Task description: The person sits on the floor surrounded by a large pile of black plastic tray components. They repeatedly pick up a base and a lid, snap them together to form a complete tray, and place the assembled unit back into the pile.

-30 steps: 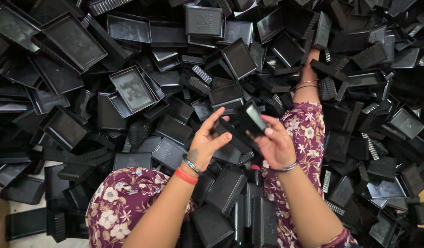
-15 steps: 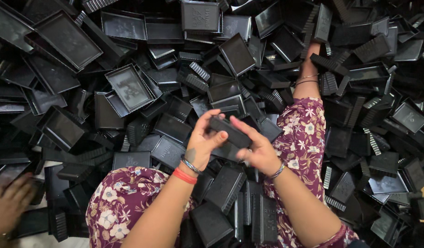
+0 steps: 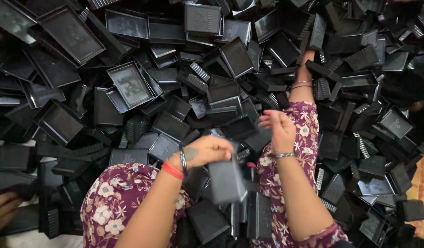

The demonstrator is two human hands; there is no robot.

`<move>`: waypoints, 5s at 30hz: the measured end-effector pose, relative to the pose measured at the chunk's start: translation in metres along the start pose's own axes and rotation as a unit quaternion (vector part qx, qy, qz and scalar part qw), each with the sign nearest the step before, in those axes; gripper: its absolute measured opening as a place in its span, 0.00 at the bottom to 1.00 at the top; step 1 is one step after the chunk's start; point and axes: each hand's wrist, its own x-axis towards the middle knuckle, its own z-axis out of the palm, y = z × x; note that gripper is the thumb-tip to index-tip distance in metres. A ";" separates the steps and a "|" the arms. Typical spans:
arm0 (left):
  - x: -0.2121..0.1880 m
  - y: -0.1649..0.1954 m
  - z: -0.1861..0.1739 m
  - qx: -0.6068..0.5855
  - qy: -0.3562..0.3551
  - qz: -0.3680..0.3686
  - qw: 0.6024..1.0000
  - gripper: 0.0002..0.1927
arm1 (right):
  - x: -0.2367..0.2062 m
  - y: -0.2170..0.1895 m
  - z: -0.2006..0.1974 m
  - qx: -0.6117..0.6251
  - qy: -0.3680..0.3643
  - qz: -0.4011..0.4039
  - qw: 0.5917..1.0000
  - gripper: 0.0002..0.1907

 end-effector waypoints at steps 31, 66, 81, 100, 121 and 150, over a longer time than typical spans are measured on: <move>0.021 -0.019 0.008 -0.481 0.238 -0.004 0.844 0.32 | -0.021 -0.031 0.034 -0.225 0.136 -0.109 0.959 0.12; 0.003 0.016 -0.004 0.143 0.368 -0.007 0.919 0.19 | -0.035 0.010 0.027 0.116 -0.329 0.057 0.935 0.33; 0.015 -0.025 -0.019 -0.180 0.366 0.070 0.910 0.28 | -0.029 -0.037 0.058 -0.333 0.034 -0.137 0.932 0.17; 0.004 -0.003 -0.027 -0.365 0.419 0.120 0.823 0.34 | 0.023 0.002 0.028 -0.519 0.069 -0.186 0.831 0.21; 0.004 0.019 0.013 -0.383 0.190 0.116 0.897 0.37 | -0.041 -0.045 0.058 0.180 -0.160 0.112 0.964 0.32; -0.013 0.032 0.006 0.031 0.075 0.057 0.995 0.15 | 0.009 0.000 0.062 -0.531 -0.073 -0.315 0.783 0.24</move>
